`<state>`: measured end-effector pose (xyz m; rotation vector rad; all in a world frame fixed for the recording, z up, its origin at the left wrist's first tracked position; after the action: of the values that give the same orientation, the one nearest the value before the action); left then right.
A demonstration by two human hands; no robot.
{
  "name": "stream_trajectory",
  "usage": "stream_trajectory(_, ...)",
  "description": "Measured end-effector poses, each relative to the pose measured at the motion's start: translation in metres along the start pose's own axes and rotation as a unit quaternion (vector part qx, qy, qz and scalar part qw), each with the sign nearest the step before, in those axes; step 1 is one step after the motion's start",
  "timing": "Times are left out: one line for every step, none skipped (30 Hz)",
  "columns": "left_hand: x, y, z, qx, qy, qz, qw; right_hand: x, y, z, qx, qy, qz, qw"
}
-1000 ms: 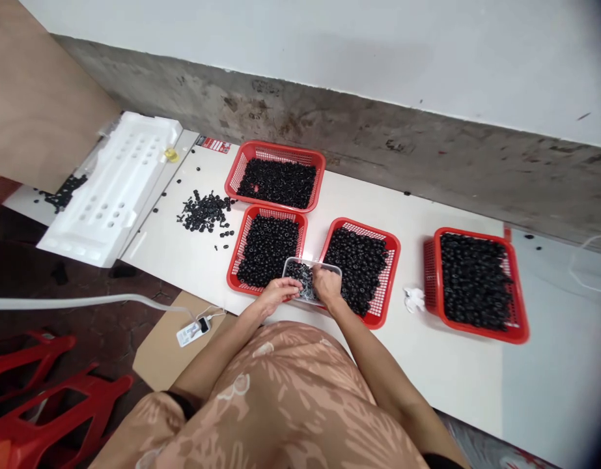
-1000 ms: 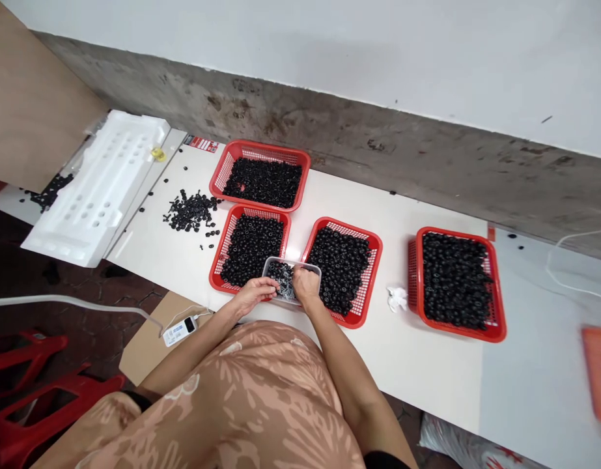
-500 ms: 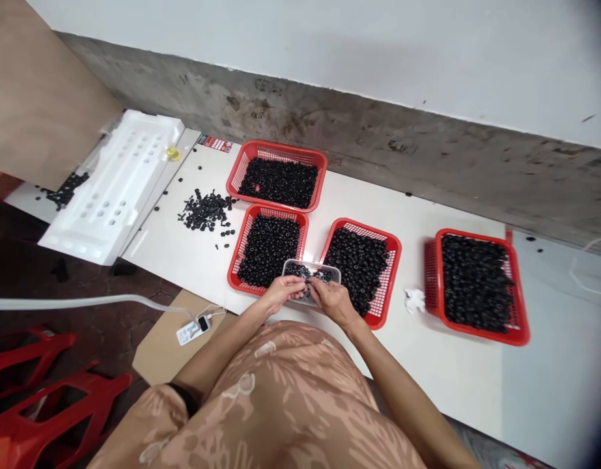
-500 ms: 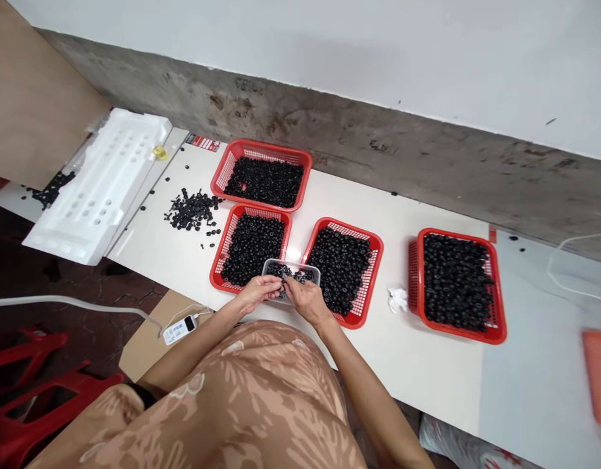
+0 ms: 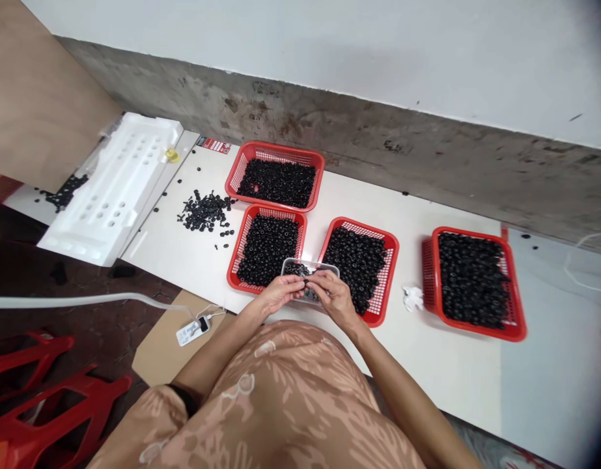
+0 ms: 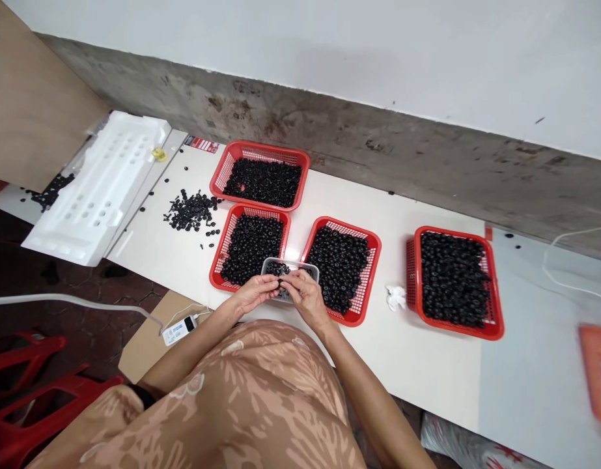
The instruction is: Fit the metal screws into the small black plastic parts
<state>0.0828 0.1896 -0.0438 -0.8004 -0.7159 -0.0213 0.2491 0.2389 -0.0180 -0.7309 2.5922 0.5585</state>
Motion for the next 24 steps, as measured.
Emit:
stream_trajectory(-0.001,-0.001,-0.001,0.001,-0.003,0.001,1.0,-0.001,0.001,-0.001,0.005,0.004,0.01,1.0)
stream_trajectory(-0.002,-0.002,-0.001,0.003,-0.001,0.002,1.0,-0.002,0.001,-0.001,0.007,0.005,0.018,1.0)
stream_trajectory(-0.002,-0.003,-0.001,0.006,0.004,0.002,1.0,-0.003,0.002,-0.001,0.005,0.003,0.023,1.0)
stream_trajectory(-0.003,-0.004,-0.001,0.011,0.012,0.002,1.0,-0.004,0.001,-0.001,-0.001,-0.002,0.022,1.0)
stream_trajectory(-0.002,-0.005,-0.001,0.019,0.021,0.0,1.0,-0.005,0.001,-0.001,-0.009,-0.009,0.016,1.0)
stream_trajectory(-0.002,-0.006,-0.001,0.029,0.031,-0.003,0.999,-0.006,0.0,-0.001,-0.02,-0.019,0.007,1.0)
stream_trajectory(-0.001,-0.007,-0.001,0.04,0.04,-0.006,0.998,-0.006,-0.001,-0.001,-0.031,-0.031,-0.004,0.999)
stream_trajectory(0.0,-0.007,-0.001,0.052,0.049,-0.009,0.997,-0.006,-0.002,0.0,-0.041,-0.047,-0.015,0.998)
stream_trajectory(0.001,-0.008,-0.001,0.063,0.058,-0.01,0.996,-0.005,-0.002,0.0,-0.05,-0.063,-0.024,0.996)
stream_trajectory(0.002,-0.008,-0.001,0.072,0.066,-0.01,0.995,-0.005,-0.003,0.0,-0.06,-0.079,-0.03,0.995)
stream_trajectory(0.002,-0.008,-0.001,0.081,0.073,-0.007,0.994,-0.005,-0.003,0.0,-0.068,-0.091,-0.034,0.993)
stream_trajectory(0.003,-0.008,-0.001,0.087,0.077,-0.003,0.993,-0.005,-0.003,0.0,-0.073,-0.096,-0.038,0.992)
stream_trajectory(0.003,-0.008,-0.001,0.094,0.079,0.001,0.992,-0.005,-0.003,0.0,-0.076,-0.093,-0.042,0.992)
stream_trajectory(0.003,-0.008,-0.001,0.099,0.079,0.005,0.992,-0.005,-0.003,0.0,-0.077,-0.084,-0.044,0.992)
stream_trajectory(0.004,-0.008,-0.001,0.104,0.079,0.009,0.991,-0.004,-0.004,0.0,-0.076,-0.07,-0.047,0.994)
stream_trajectory(0.004,-0.008,0.0,0.109,0.08,0.013,0.991,-0.004,-0.005,0.0,-0.074,-0.056,-0.047,0.995)
stream_trajectory(0.004,-0.008,-0.001,0.111,0.081,0.016,0.99,-0.004,-0.006,0.0,-0.071,-0.046,-0.046,0.995)
stream_trajectory(0.005,-0.008,-0.001,0.111,0.081,0.019,0.99,-0.003,-0.007,0.0,-0.069,-0.045,-0.044,0.996)
stream_trajectory(0.005,-0.007,-0.001,0.109,0.079,0.023,0.991,-0.002,-0.009,0.0,-0.069,-0.056,-0.043,0.995)
stream_trajectory(0.006,-0.007,-0.001,0.105,0.074,0.026,0.991,0.0,-0.01,0.0,-0.071,-0.076,-0.04,0.994)
stream_trajectory(0.007,-0.007,-0.002,0.099,0.069,0.029,0.992,0.002,-0.012,0.0,-0.074,-0.105,-0.035,0.991)
stream_trajectory(0.008,-0.006,-0.002,0.094,0.062,0.032,0.993,0.004,-0.014,0.0,-0.079,-0.137,-0.027,0.987)
stream_trajectory(0.009,-0.006,-0.002,0.089,0.058,0.035,0.994,0.006,-0.015,0.0,-0.084,-0.167,-0.017,0.982)
stream_trajectory(0.01,-0.005,-0.002,0.088,0.057,0.037,0.994,0.008,-0.015,0.0,-0.088,-0.194,-0.006,0.977)
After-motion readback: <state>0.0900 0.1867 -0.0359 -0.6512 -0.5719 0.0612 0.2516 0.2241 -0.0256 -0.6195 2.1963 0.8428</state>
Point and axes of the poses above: each hand's wrist, its own y-axis towards the middle knuckle, its own x-axis out of the palm, z = x × y, the point moved 1 cm from there along y, towards the middle knuckle, and after that the axes turned 5 degrees about -x, right-handed, at the moved point
